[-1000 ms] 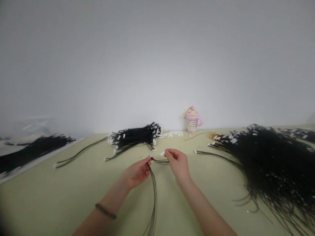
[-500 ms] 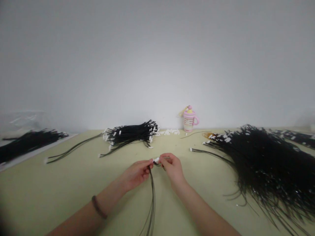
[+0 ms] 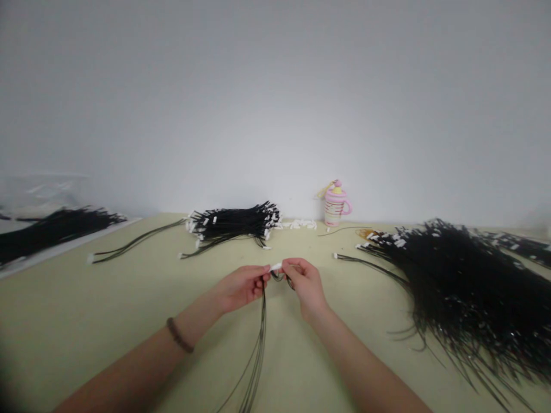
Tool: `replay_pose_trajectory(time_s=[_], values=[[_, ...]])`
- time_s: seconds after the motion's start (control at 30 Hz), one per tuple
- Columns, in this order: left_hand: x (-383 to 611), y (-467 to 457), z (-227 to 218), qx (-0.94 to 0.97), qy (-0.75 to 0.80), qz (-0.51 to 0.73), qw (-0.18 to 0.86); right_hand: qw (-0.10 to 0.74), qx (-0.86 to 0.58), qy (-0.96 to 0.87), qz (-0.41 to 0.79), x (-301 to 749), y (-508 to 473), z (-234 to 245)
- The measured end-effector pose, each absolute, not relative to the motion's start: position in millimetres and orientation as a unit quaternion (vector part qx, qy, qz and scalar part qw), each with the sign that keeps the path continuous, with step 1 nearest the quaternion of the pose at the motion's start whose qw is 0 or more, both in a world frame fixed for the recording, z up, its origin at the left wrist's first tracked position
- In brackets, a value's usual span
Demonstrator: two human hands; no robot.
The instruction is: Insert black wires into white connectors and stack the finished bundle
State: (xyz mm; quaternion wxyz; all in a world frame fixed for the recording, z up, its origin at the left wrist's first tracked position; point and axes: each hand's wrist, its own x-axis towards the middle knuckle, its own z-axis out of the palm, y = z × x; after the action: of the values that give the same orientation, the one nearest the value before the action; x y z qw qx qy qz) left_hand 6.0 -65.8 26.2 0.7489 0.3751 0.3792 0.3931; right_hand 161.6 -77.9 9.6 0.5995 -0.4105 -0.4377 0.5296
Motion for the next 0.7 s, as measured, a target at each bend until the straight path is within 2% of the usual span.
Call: replay_pose_trajectory(time_s=[0.4,0.7], values=[[6,-67,29,0.368,0.395,0.388,0.747,0.581,-0.422,-0.474,0.510,163,-81,10],[11,-63,16,0.374,0.413,0.424,0.714,0.567,-0.454,-0.569,0.387,165,-77,10]])
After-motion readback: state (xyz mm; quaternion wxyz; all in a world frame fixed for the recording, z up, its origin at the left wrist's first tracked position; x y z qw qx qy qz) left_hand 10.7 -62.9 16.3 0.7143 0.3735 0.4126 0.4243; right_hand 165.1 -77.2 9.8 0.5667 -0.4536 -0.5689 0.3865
